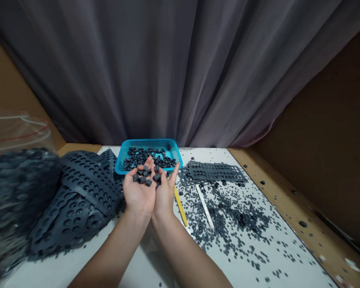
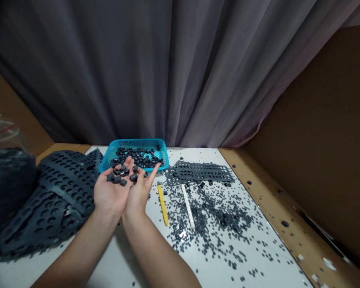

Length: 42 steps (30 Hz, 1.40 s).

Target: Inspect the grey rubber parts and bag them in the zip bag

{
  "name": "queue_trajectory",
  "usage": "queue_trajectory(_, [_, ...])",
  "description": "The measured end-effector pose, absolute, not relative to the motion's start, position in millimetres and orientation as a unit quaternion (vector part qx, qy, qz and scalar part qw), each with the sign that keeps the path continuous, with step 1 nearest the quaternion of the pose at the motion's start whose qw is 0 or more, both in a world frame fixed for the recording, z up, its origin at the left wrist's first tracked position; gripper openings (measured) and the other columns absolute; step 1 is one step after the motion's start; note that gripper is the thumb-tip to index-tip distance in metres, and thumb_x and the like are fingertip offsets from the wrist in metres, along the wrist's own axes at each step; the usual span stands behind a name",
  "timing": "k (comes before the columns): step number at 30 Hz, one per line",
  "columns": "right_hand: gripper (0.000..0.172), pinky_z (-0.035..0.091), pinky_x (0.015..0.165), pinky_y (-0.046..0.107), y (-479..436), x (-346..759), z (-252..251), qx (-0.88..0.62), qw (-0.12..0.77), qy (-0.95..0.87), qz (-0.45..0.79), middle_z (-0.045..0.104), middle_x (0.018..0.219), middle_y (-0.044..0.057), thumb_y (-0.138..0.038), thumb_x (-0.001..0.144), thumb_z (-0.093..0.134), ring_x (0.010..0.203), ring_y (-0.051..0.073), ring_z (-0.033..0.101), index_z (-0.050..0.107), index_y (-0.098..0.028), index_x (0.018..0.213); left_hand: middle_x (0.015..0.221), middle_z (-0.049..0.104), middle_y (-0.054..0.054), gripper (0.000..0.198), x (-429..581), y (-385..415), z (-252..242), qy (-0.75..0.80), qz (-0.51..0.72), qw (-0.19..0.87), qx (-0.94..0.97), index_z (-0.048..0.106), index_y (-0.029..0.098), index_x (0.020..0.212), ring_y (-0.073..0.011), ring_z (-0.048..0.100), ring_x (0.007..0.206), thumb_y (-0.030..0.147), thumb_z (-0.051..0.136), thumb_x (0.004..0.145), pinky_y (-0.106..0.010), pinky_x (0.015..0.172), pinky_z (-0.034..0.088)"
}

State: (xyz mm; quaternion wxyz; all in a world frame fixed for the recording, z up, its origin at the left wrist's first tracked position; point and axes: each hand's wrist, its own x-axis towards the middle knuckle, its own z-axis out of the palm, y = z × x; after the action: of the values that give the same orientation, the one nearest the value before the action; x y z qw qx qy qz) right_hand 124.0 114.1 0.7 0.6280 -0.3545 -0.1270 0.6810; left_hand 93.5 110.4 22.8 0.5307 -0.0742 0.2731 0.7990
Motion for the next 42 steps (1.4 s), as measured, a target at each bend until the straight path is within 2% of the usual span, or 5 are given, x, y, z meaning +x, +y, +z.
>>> queue_trajectory(20, [0.069, 0.049, 0.084, 0.034, 114, 126, 1, -0.394, 0.628, -0.174, 0.647, 0.064, 0.079, -0.003, -0.039, 0.085, 0.043, 0.082, 0.014, 0.066, 0.005, -0.031, 0.141, 0.098, 0.065, -0.011, 0.013, 93, 111, 19, 0.261, 0.805, 0.529, -0.066, 0.045, 0.017, 0.062, -0.021, 0.06, 0.1, 0.018, 0.044, 0.075, -0.03, 0.08, 0.05])
queue_trajectory(24, [0.057, 0.048, 0.087, 0.034, 111, 126, 3, -0.366, 0.638, -0.167, 0.656, 0.065, 0.082, -0.001, -0.036, 0.083, 0.045, 0.086, 0.013, 0.065, 0.029, -0.027, 0.136, 0.099, 0.065, -0.011, 0.012, 93, 108, 22, 0.265, 0.8, 0.535, -0.063, 0.046, 0.017, 0.063, -0.0213, 0.06, 0.101, 0.018, 0.044, 0.074, -0.032, 0.085, 0.049])
queue_trajectory(28, [0.035, 0.049, 0.087, 0.032, 108, 127, 10, -0.337, 0.646, -0.141, 0.671, 0.068, 0.094, 0.004, -0.035, 0.079, 0.049, 0.091, 0.015, 0.064, 0.059, -0.018, 0.108, 0.104, 0.065, -0.011, 0.012, 95, 102, 28, 0.256, 0.803, 0.537, -0.036, 0.049, 0.017, 0.063, -0.0229, 0.059, 0.104, 0.019, 0.044, 0.075, -0.037, 0.09, 0.047])
queue_trajectory(33, [0.029, 0.048, 0.09, 0.036, 106, 130, 20, -0.298, 0.635, -0.08, 0.708, 0.07, 0.093, 0.007, -0.034, 0.077, 0.05, 0.09, 0.017, 0.065, 0.062, -0.015, 0.095, 0.11, 0.065, -0.01, 0.017, 100, 95, 36, 0.238, 0.821, 0.519, 0.008, 0.056, 0.017, 0.067, -0.0231, 0.057, 0.109, 0.021, 0.043, 0.077, -0.035, 0.092, 0.046])
queue_trajectory(42, [0.036, 0.046, 0.093, 0.04, 93, 135, 37, -0.309, 0.586, -0.044, 0.748, 0.069, 0.098, 0.01, -0.04, 0.078, 0.047, 0.098, 0.02, 0.064, 0.061, -0.013, 0.098, 0.117, 0.062, -0.006, 0.024, 99, 80, 44, 0.233, 0.853, 0.464, 0.06, 0.064, 0.019, 0.084, -0.0214, 0.053, 0.115, 0.021, 0.04, 0.082, -0.032, 0.094, 0.046])
